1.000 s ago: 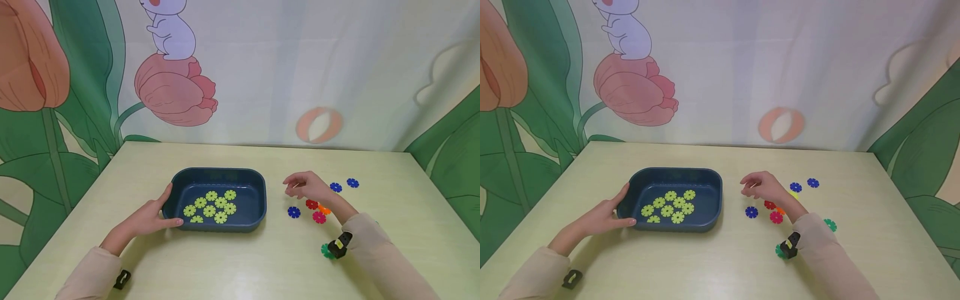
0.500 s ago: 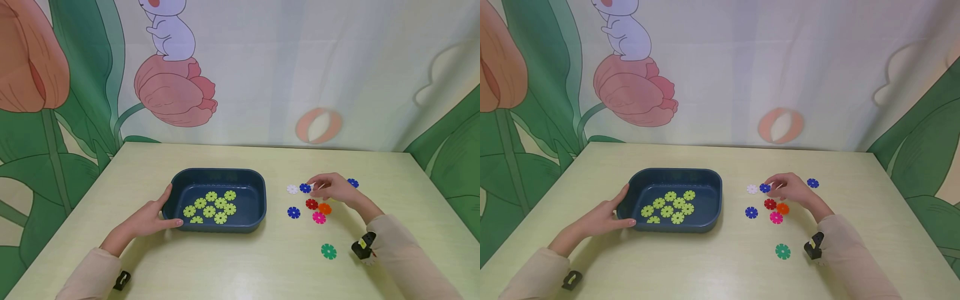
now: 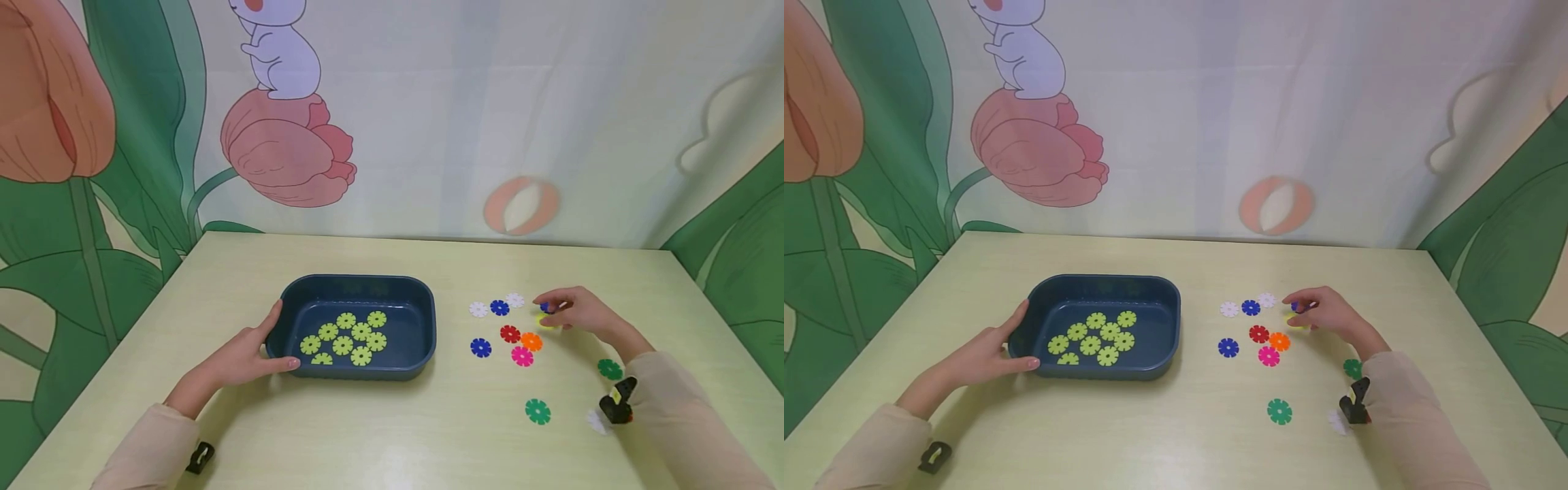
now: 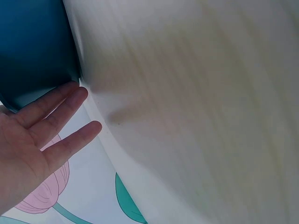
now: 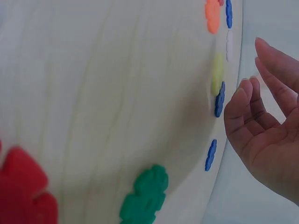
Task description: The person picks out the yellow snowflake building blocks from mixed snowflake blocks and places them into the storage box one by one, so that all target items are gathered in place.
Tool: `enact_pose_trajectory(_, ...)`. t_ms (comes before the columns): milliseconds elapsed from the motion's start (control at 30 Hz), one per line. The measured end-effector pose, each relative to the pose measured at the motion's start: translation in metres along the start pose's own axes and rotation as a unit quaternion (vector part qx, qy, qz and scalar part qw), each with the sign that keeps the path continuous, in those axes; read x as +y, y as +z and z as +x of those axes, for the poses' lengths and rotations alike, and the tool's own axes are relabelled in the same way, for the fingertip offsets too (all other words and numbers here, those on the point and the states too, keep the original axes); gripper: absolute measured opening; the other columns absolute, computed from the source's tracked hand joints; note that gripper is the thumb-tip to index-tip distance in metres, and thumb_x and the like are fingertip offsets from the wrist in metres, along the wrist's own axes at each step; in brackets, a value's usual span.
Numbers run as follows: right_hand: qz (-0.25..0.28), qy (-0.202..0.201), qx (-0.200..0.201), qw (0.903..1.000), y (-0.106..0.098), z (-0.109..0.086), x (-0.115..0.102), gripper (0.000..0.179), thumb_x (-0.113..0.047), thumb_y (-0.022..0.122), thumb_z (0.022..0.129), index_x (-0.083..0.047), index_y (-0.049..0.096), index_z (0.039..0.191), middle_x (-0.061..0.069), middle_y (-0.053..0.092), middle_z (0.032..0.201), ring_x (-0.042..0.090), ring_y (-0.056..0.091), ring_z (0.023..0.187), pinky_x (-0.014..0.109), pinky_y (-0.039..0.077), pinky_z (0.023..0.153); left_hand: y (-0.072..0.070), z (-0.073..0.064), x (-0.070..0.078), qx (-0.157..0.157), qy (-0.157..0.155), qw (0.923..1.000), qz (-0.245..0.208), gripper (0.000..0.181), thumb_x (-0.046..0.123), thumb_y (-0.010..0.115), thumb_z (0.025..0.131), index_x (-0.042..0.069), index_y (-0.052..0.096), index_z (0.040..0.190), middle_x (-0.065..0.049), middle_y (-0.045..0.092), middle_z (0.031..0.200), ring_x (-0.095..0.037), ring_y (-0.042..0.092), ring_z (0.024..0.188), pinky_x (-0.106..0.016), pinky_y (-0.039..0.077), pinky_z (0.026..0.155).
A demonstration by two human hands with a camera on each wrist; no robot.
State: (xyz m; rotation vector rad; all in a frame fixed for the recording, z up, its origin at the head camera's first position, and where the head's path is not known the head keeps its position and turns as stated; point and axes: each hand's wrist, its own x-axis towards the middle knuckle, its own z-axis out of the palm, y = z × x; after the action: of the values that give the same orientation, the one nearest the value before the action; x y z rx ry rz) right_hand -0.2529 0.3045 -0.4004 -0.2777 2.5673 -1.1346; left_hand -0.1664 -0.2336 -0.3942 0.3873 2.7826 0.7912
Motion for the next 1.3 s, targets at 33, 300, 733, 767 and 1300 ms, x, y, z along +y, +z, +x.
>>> enact_pose_trajectory(33,-0.001,0.002,0.001,1.0,-0.001,0.0,0.002,0.042,-0.01,0.068,0.081,0.004,0.055,0.118,0.012,0.049,0.089,0.026,0.046,0.082,0.031,0.046,0.064,0.0,0.0,0.0,0.001,0.0,1.0,0.001,0.108,0.05,0.067,0.077,0.0,-0.001,0.145,-0.031,0.048,0.121,-0.021,0.05,0.077,-0.032,0.038,0.06)
enact_pose_trajectory(300,-0.02,0.012,-0.002,0.9997,-0.005,0.001,0.014,0.043,-0.01,0.07,0.079,0.004,0.058,0.117,0.008,0.048,0.083,0.023,0.044,0.077,0.03,0.042,0.062,-0.001,0.0,0.001,0.001,-0.003,1.0,0.004,0.109,0.05,0.067,0.076,0.0,-0.001,0.145,-0.03,0.05,0.118,-0.021,0.05,0.077,-0.032,0.038,0.059)
enact_pose_trajectory(733,-0.089,0.039,-0.002,0.9953,0.002,0.008,0.02,0.031,-0.009,0.073,0.075,0.001,0.063,0.103,0.01,0.047,0.086,0.025,0.042,0.082,0.033,0.038,0.066,0.005,0.001,-0.004,-0.002,-0.005,1.0,0.001,0.108,0.051,0.067,0.076,0.0,0.001,0.145,-0.031,0.045,0.125,-0.022,0.049,0.081,-0.032,0.038,0.061)
enact_pose_trajectory(767,-0.089,0.039,-0.003,0.9953,0.001,0.008,0.019,0.03,-0.008,0.073,0.075,0.002,0.062,0.101,0.009,0.047,0.084,0.025,0.042,0.081,0.033,0.038,0.066,0.005,0.001,-0.004,-0.001,-0.005,1.0,0.001,0.108,0.051,0.067,0.076,0.0,0.001,0.145,-0.031,0.045,0.125,-0.022,0.05,0.08,-0.032,0.038,0.061)
enact_pose_trajectory(1300,-0.097,-0.043,0.0,0.9944,0.011,0.014,0.005,0.039,-0.016,0.077,0.072,0.0,0.064,0.106,0.007,0.047,0.08,0.023,0.041,0.077,0.032,0.034,0.064,0.001,0.001,-0.002,0.004,-0.004,0.9999,0.009,0.109,0.051,0.067,0.076,0.0,0.001,0.145,-0.032,0.042,0.128,-0.023,0.05,0.084,-0.033,0.039,0.064)
